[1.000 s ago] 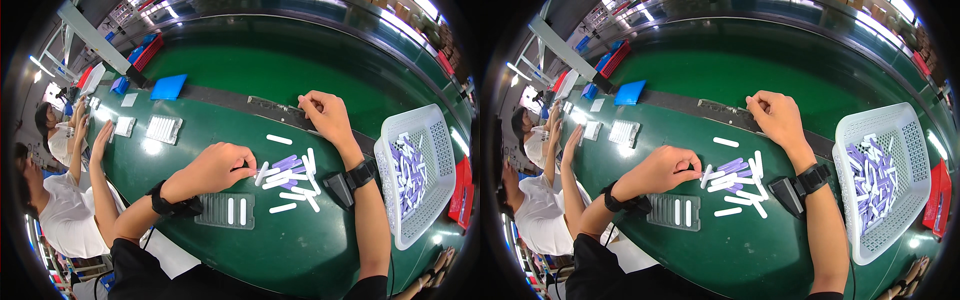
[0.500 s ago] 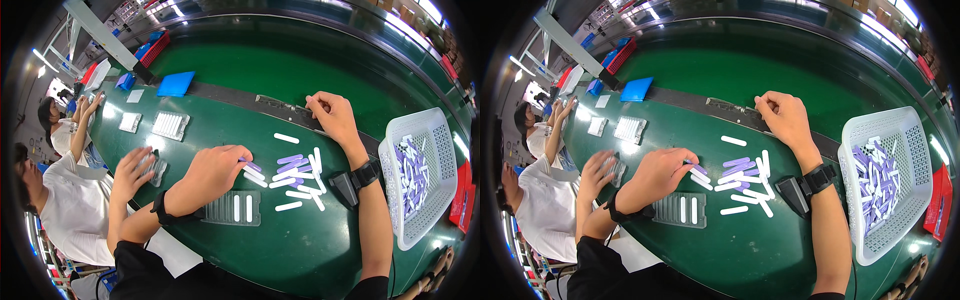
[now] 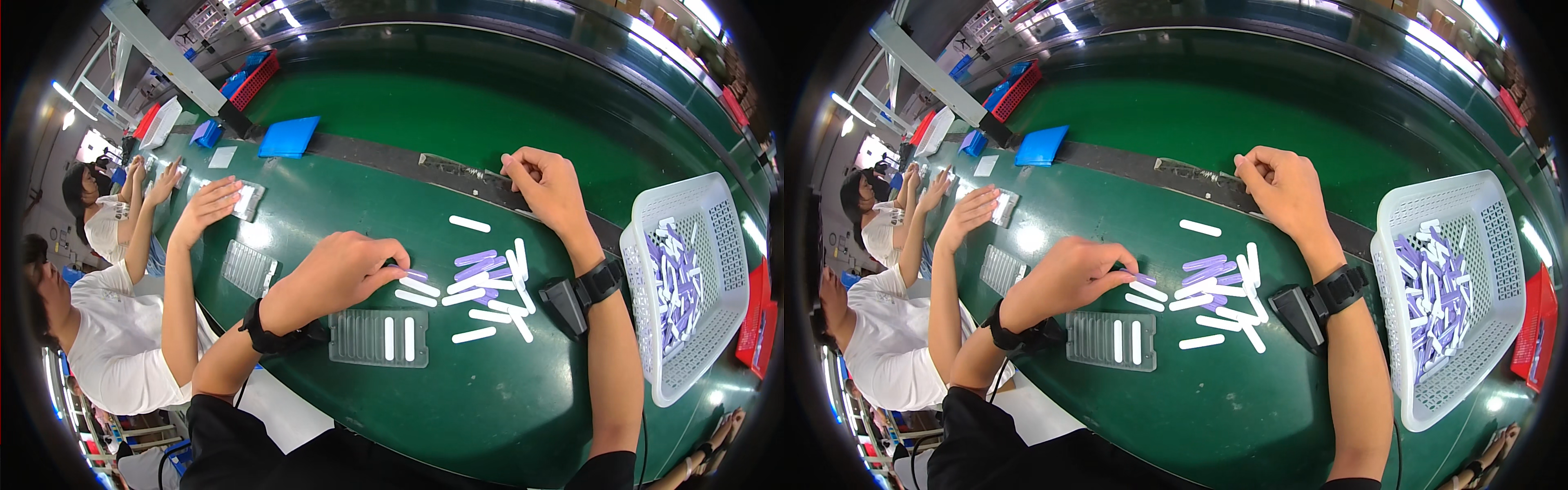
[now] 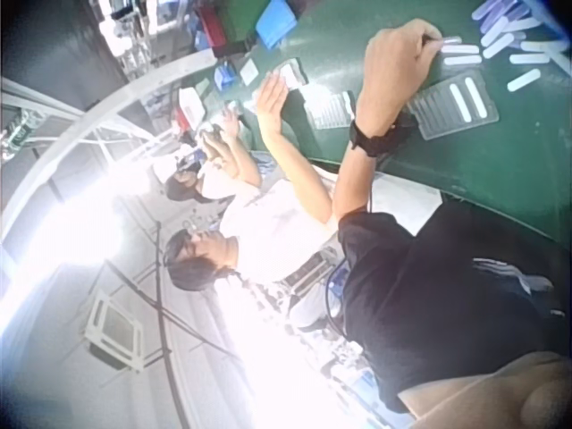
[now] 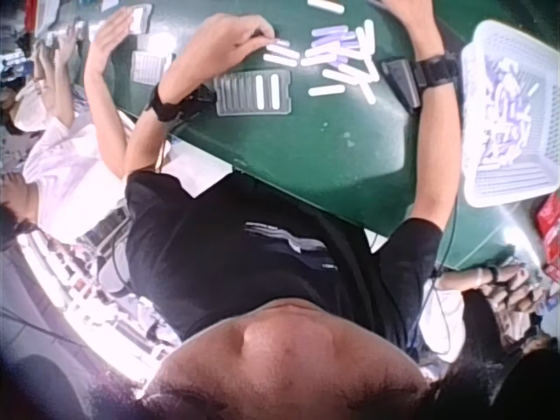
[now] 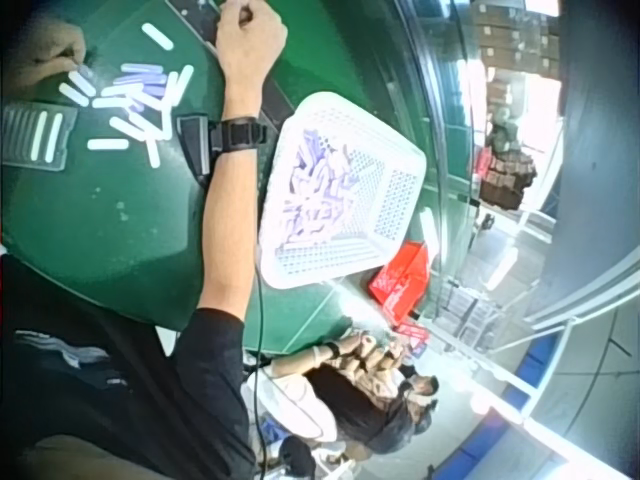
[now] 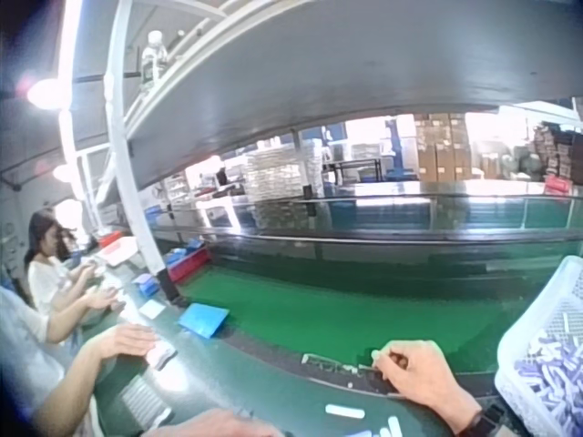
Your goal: Sorting and arranging white and purple plastic strips into designated individual compartments within clear plastic trays at a factory workbench line.
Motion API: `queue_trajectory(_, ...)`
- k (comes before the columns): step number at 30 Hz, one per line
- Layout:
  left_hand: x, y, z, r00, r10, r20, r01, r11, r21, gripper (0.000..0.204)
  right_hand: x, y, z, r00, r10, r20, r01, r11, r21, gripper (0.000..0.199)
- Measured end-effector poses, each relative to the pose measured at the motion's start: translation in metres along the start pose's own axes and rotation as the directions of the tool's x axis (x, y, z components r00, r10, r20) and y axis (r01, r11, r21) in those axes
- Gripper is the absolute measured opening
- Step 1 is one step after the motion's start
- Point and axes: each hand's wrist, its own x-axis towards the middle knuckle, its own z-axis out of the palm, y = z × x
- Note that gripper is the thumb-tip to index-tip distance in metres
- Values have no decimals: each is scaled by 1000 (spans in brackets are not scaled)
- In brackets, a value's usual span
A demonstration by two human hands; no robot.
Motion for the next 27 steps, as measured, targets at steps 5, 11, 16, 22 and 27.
queue_trajectory(5, 0, -6, 1, 995, 38, 88, -26, 990, -139, 11, 0, 0, 0, 1000, 14, 10, -14, 1000, 0, 30)
queue_trajectory(11, -12, -13, 3, 997, 36, -64, -47, 983, -178, 5, 0, -2, 1, 1000, 12, 5, -12, 1000, 3, 30)
queue_trajectory(16, -39, -9, -21, 974, -152, 166, 219, 818, -532, 7, 1, -2, -1, 999, 24, 24, -24, 1000, -9, 30)
queue_trajectory(22, -54, 3, -13, 952, -136, 273, 251, 856, -451, 14, 0, -3, 0, 1000, 11, 12, -11, 1000, -28, 30)
queue_trajectory(27, -59, 18, 5, 971, -227, 75, 239, 907, -346, 21, 0, -3, 0, 1000, 22, 16, -22, 1000, -20, 30)
